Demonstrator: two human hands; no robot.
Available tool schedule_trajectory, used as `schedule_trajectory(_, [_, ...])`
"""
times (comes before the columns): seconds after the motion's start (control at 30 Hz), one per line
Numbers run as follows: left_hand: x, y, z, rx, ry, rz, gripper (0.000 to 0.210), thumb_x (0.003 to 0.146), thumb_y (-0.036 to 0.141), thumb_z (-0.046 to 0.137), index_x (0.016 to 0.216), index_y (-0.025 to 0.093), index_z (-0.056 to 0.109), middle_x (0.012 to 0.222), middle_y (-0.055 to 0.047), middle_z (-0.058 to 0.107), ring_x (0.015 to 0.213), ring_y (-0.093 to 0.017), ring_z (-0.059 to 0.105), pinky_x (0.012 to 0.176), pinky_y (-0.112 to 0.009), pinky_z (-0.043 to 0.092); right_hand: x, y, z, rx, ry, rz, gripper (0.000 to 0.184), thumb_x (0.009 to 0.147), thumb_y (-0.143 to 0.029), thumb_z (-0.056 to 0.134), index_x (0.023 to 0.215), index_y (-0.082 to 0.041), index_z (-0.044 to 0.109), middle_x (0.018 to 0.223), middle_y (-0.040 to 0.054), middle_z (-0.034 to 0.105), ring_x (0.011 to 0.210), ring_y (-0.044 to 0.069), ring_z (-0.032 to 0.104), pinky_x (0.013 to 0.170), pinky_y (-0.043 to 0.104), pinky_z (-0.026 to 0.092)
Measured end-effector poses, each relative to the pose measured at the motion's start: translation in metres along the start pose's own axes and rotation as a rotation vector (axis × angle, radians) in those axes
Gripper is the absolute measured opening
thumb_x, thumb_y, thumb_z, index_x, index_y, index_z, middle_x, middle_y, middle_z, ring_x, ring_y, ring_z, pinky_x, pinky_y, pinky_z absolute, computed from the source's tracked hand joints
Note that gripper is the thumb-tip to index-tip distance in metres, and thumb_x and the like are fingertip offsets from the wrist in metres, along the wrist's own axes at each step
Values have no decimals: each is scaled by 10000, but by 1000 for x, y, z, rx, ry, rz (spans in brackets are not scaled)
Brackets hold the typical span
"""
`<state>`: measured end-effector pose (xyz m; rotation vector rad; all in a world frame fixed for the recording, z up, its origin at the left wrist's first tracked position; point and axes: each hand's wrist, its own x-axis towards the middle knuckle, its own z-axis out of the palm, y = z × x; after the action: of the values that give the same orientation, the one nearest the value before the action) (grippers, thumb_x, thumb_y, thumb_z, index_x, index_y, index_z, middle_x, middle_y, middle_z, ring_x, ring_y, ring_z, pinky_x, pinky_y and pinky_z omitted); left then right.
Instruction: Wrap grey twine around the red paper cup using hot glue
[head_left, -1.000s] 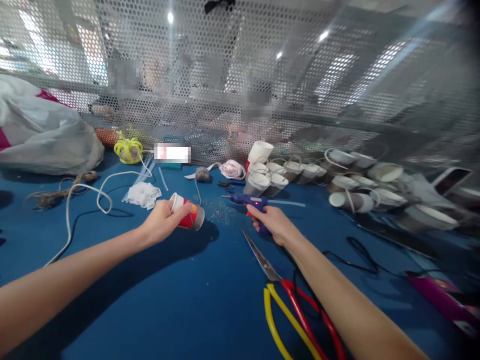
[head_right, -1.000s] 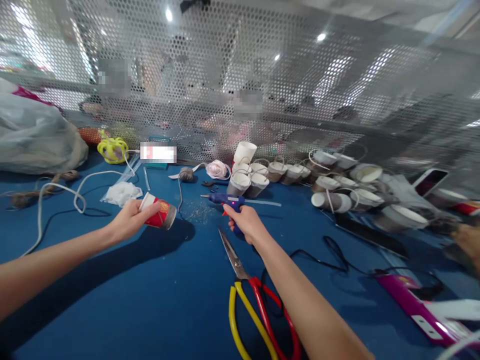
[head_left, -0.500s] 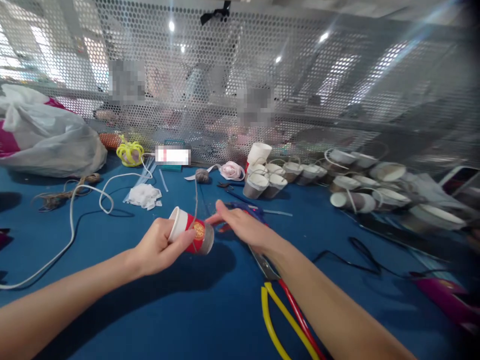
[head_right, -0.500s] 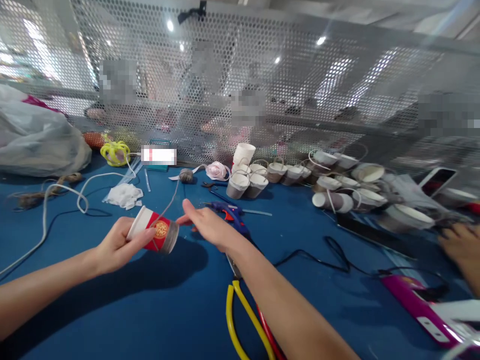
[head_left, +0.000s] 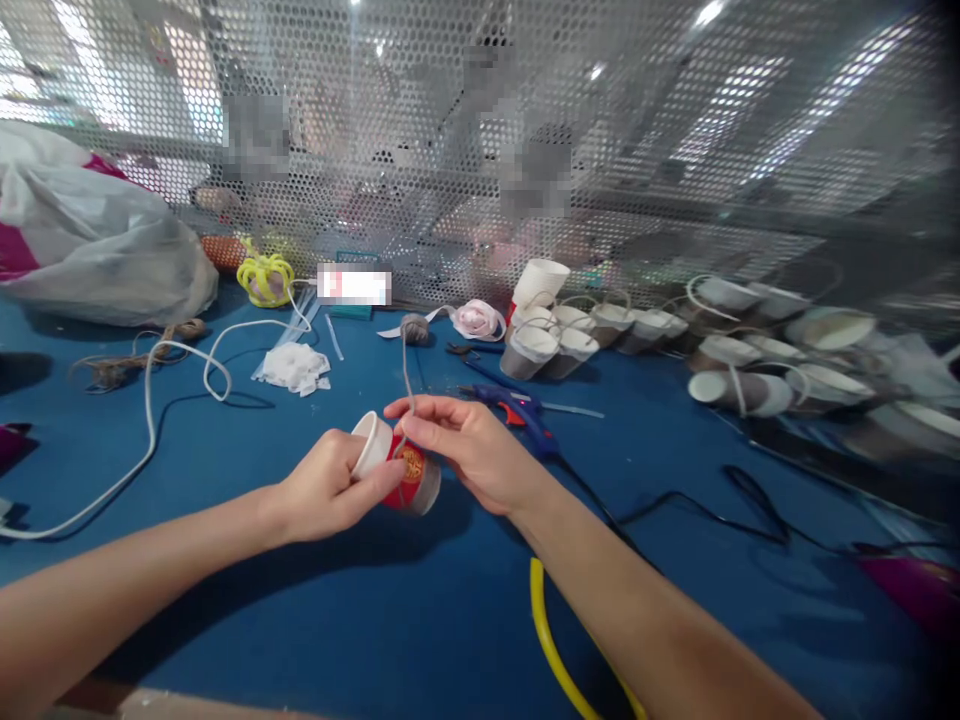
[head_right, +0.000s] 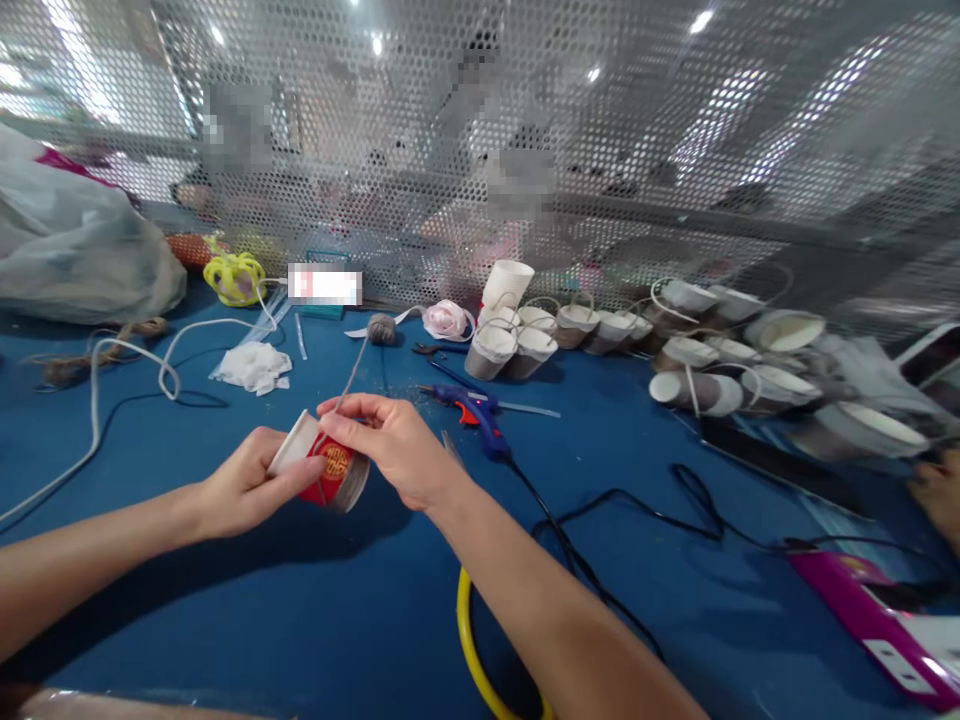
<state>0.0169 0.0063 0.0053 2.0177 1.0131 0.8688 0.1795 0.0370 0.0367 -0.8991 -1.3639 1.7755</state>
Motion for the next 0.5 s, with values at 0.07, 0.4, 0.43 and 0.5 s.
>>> schedule_trajectory(0.07, [2, 1, 1, -74, -14, -73, 393, 821, 365, 410, 498, 143, 382, 470, 61, 281, 441, -49, 232, 416, -197, 199, -1, -1, -2, -19, 24, -39, 102, 669, -266, 664, 691, -172, 628, 838, -14, 617, 696, 73, 550, 698, 221, 440])
schedule_trajectory(0.4, [11, 0, 1, -558, 122, -438, 379, 688, 492, 515, 606, 122, 527, 520, 17, 493, 466, -73, 396, 455, -191, 324, 0, -9, -15, -375, 253, -369, 167, 757, -342, 562, 711, -181, 551, 732, 2, 598, 704, 112, 529, 704, 258, 410])
schedule_trajectory(0.43, [11, 0, 1, -569, 122, -443, 378, 680, 492, 523, 598, 123, 527, 516, 18, 493, 465, -73, 396, 458, -193, 328, 0, -9, -16, -410, 267, -376, 173, 759, -347, 556, 713, -181, 547, 733, 5, 598, 704, 116, 530, 704, 261, 412])
schedule_trajectory(0.5, [9, 2, 2, -567, 115, -440, 379, 678, 490, 527, 584, 123, 520, 511, 22, 484, 465, -70, 386, 466, -195, 329, 1, -9, -16, -494, 296, -370, 180, 769, -352, 540, 716, -181, 539, 724, 5, 598, 688, 118, 527, 687, 261, 412])
